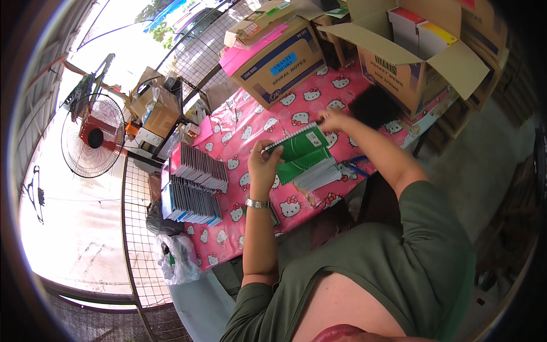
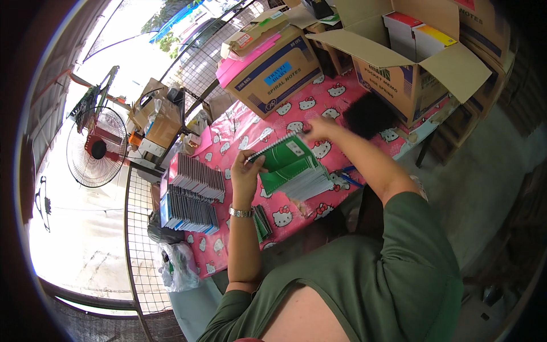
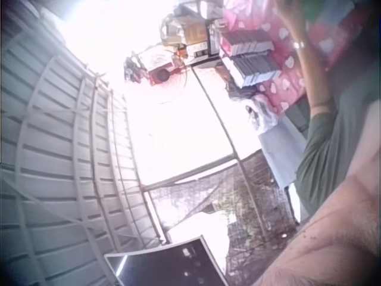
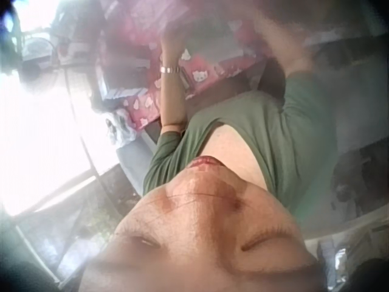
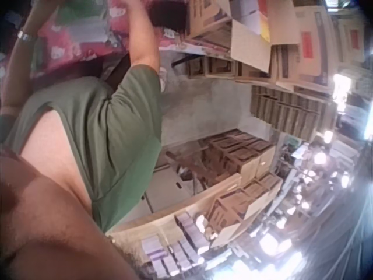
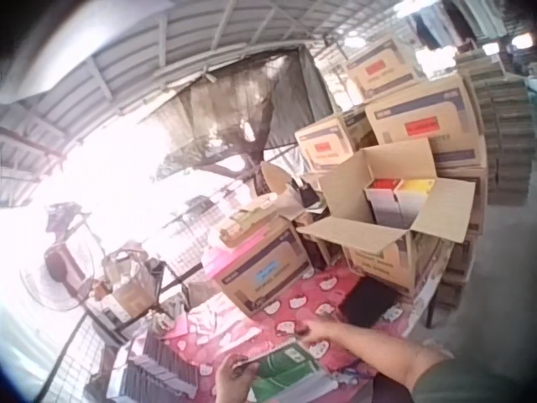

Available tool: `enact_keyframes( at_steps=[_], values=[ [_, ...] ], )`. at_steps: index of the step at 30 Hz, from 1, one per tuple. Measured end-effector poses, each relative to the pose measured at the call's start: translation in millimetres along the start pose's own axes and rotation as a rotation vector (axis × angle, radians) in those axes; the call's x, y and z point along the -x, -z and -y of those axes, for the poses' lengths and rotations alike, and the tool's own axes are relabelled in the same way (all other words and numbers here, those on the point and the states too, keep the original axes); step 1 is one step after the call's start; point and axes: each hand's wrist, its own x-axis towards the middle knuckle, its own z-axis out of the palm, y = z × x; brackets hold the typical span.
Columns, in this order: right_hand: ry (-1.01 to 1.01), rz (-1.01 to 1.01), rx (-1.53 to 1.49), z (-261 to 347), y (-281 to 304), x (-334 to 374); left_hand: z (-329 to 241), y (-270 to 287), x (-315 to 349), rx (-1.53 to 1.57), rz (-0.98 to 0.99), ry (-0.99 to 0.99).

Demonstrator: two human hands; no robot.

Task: The person picks up green notebooks from a stack one by one, turns them over to look at the front and back covers, and then places each notebook into a smaller stack on the left.

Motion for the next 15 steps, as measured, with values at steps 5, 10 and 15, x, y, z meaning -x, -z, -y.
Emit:
enact_keyframes(
  at_steps=[5, 10, 15],
  values=[
    [0.258, -0.338, -0.284, -57, -114, 61, 20, 9, 20, -0.056, -0.186, 0.058],
    [0.038, -0.429, 0.218, -49, -104, 184, 21, -18, 20, -0.217, -0.273, -0.087],
    [0.030, -0.534, -0.002, -59, -86, 192, 12, -20, 20, -0.185, -0.272, -0.008]
  ],
)
